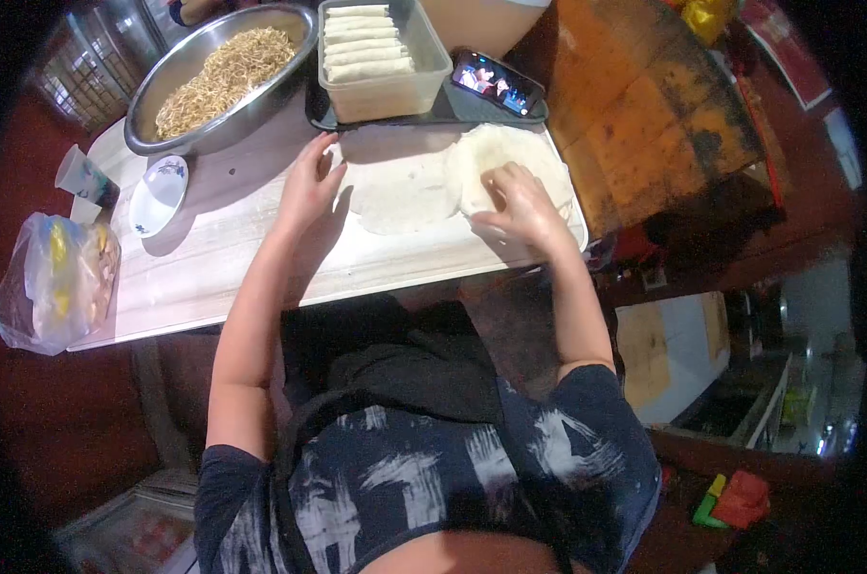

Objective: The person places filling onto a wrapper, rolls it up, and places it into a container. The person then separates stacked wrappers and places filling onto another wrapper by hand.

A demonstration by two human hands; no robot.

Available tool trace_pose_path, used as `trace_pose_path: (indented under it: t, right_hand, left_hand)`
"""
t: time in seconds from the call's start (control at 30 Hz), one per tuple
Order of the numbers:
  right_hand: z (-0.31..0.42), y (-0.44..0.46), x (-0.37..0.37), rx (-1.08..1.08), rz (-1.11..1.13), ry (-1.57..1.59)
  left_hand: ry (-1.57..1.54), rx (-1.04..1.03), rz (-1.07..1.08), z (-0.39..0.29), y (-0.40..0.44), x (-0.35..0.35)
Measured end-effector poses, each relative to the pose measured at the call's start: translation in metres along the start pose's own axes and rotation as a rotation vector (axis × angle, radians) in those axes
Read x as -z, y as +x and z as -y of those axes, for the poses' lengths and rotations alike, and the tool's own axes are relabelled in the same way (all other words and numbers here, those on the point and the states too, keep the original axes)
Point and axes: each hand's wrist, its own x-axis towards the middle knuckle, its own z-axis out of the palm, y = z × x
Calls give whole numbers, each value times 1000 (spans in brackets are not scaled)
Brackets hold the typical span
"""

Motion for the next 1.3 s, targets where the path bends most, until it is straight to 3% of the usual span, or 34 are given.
trace_pose_path:
  t: [0.13, 0.27, 0.33, 0.37, 0.43, 0.47, 0.5, 0.57, 0.6, 0.67, 0.7, 0.73, 0.77, 0.87, 0.93, 1.07, 1.2, 1.3]
  right_hand:
    - [10, -23, -20, -40, -156, 9]
    - [16, -36, -22, -40, -198, 71]
    - [27, -40, -8, 77, -169, 137]
    - [36, -43, 4, 77, -171, 136]
    - [61, -47, 32, 4, 118, 597]
    - [59, -48, 34, -1, 115, 597]
    - [56, -47, 35, -21, 14, 824]
    - [44, -39, 38, -81, -166, 1129]
    - [37, -31, 40, -92, -244, 1091]
    - [22, -18, 34, -122, -350, 1087]
    - [17, -20, 28, -123, -353, 1088]
    - [10, -23, 22, -167, -362, 817]
    - [3, -26, 16, -208, -366, 546]
    - [-7, -43, -4, -184, -206, 398]
    - [-11, -49, -14, -193, -145, 476]
    - [-8, -51, -15, -145, -182, 326]
    - [-14, -50, -19, -115, -212, 395]
    - [-14, -50, -18, -100, -222, 353]
  left_hand:
    - [-41, -27, 10, -31, 6, 13]
    - [-154, -63, 285, -56, -2, -1]
    - [-209, -144, 480, -81, -15, -6]
    - [-179, -297, 513, -88, -21, -10]
    - [-198, -482, 556, -109, -27, -18]
    - [-253, -532, 559, -118, -29, -17]
    - [-255, -536, 563, -121, -27, -15]
    - [-494, -16, 728, -129, -25, -8]
    - [-776, 179, 698, -140, -18, -2]
    - [-597, 219, 589, -149, 5, 17]
    - [-673, 200, 475, -149, 10, 22]
    - [-747, 180, 360, -147, 14, 28]
    - [-722, 176, 383, -146, 19, 40]
    - [-688, 175, 449, -147, 29, 64]
    - [-698, 156, 404, -146, 30, 59]
    - [-806, 57, 334, -156, 39, 48]
    - [-487, 194, 222, -110, 63, 39]
    - [146, 24, 37, -55, 56, 19]
